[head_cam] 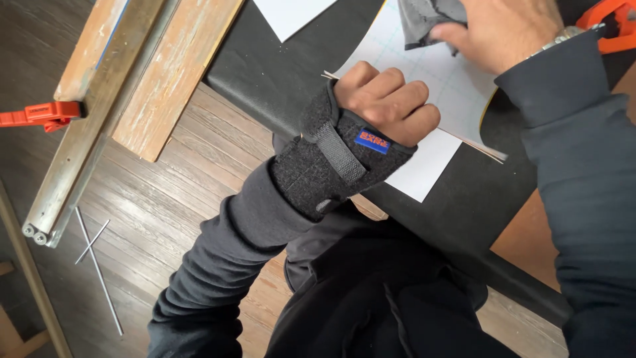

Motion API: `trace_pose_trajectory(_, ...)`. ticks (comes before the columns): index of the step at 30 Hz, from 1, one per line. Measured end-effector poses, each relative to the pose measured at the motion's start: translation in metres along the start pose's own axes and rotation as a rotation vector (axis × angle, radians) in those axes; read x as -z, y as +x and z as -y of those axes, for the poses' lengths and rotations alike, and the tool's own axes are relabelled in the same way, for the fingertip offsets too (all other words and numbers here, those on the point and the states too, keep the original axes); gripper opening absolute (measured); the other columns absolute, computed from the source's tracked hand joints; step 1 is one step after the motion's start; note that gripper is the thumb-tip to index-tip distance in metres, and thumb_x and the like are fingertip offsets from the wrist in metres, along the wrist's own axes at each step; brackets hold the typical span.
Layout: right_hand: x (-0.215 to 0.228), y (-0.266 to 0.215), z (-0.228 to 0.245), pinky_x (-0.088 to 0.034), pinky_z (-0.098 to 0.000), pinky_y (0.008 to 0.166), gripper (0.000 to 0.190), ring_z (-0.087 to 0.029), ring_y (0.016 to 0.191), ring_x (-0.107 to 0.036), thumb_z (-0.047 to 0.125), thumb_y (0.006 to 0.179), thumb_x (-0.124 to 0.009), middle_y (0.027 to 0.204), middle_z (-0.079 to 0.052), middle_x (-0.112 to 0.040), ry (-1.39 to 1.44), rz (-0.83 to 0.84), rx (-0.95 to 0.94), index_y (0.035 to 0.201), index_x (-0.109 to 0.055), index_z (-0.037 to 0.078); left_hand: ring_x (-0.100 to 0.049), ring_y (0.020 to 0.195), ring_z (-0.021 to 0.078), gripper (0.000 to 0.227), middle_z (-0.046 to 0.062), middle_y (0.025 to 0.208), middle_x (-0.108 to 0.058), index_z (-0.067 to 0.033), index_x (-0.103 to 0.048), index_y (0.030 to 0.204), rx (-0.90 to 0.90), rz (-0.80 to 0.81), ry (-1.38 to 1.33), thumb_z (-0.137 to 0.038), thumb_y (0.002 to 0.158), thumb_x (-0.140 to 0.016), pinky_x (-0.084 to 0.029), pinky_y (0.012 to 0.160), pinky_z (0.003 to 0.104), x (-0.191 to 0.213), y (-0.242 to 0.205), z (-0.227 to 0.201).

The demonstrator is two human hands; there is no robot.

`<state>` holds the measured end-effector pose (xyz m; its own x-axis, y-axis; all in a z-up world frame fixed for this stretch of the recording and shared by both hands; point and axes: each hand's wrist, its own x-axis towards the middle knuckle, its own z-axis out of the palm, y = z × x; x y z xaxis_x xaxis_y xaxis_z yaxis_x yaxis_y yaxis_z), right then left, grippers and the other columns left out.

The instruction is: Adhering a protective backing to an art print and trimming the excess material using a utility knife.

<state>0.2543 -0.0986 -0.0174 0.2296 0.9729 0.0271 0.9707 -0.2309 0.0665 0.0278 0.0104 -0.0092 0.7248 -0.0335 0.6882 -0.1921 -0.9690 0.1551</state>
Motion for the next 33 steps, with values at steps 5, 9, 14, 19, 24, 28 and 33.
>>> trace_pose_trajectory(5,0.010,-0.002,0.012,-0.057,-0.0410,0.065,0.026,-0.030,0.076,-0.071,0.029,0.100,-0.077,0.090,-0.012,-0.072,-0.003,-0.012,0.038,0.116,-0.074,0.008,-0.061,0.078,0.0129,0.002,-0.002,0.092,-0.067,-0.0142,-0.066,0.086,0.004,-0.013,-0.034,-0.014,0.086,-0.068,-0.041,0.066,0.033,-0.002,-0.003,0.002)
trace_pose_trajectory(9,0.002,-0.004,0.010,-0.058,-0.0395,0.067,0.022,-0.028,0.076,-0.071,0.025,0.099,-0.077,0.089,-0.011,-0.072,-0.024,-0.024,0.072,0.113,-0.074,0.008,-0.061,0.077,0.0133,0.003,-0.002,0.092,-0.067,-0.0131,-0.066,0.085,0.006,0.013,-0.031,-0.013,0.086,-0.068,-0.041,0.068,0.033,0.004,-0.005,-0.002)
trace_pose_trajectory(14,-0.004,-0.003,0.003,-0.058,-0.0407,0.060,0.024,-0.030,0.067,-0.070,0.028,0.102,-0.076,0.079,-0.014,-0.070,-0.052,0.049,0.018,0.106,-0.074,0.004,-0.060,0.076,0.0142,0.008,-0.003,0.088,-0.066,-0.0140,-0.064,0.082,0.042,0.012,0.007,-0.018,0.088,-0.069,-0.041,0.069,0.034,0.005,-0.014,-0.012)
trace_pose_trajectory(19,-0.012,-0.005,-0.001,-0.058,-0.0419,0.053,0.028,-0.030,0.059,-0.069,0.030,0.103,-0.074,0.072,-0.014,-0.069,-0.075,0.069,-0.016,0.101,-0.075,0.003,-0.061,0.079,0.0149,0.007,-0.003,0.086,-0.063,-0.0134,-0.065,0.085,0.083,0.019,0.007,-0.016,0.090,-0.068,-0.043,0.072,0.034,0.002,-0.027,-0.017)
trace_pose_trajectory(24,-0.012,-0.004,0.002,-0.058,-0.0434,0.051,0.029,-0.032,0.057,-0.069,0.030,0.105,-0.072,0.070,-0.016,-0.069,-0.076,0.084,-0.037,0.100,-0.076,0.002,-0.062,0.086,0.0168,0.007,-0.001,0.090,-0.064,-0.0136,-0.064,0.086,0.149,0.003,0.084,-0.016,0.091,-0.068,-0.046,0.081,0.035,-0.004,-0.044,-0.021)
trace_pose_trajectory(28,-0.011,-0.007,0.001,-0.058,-0.0421,0.053,0.029,-0.031,0.059,-0.069,0.030,0.105,-0.073,0.071,-0.015,-0.069,-0.073,0.058,-0.001,0.101,-0.076,0.002,-0.063,0.085,0.0202,0.010,0.005,0.094,-0.068,-0.0110,-0.065,0.089,0.283,-0.080,0.280,-0.014,0.080,-0.069,-0.044,0.076,0.034,0.038,-0.019,-0.037)
trace_pose_trajectory(33,-0.013,-0.006,-0.001,-0.059,-0.0437,0.055,0.030,-0.033,0.060,-0.070,0.030,0.106,-0.072,0.071,-0.017,-0.069,-0.069,0.081,-0.013,0.101,-0.076,0.001,-0.049,0.055,0.0235,0.056,0.009,0.065,-0.054,-0.0058,-0.053,0.072,0.705,0.076,0.127,-0.048,0.080,-0.088,-0.037,0.054,0.040,0.042,-0.034,-0.056)
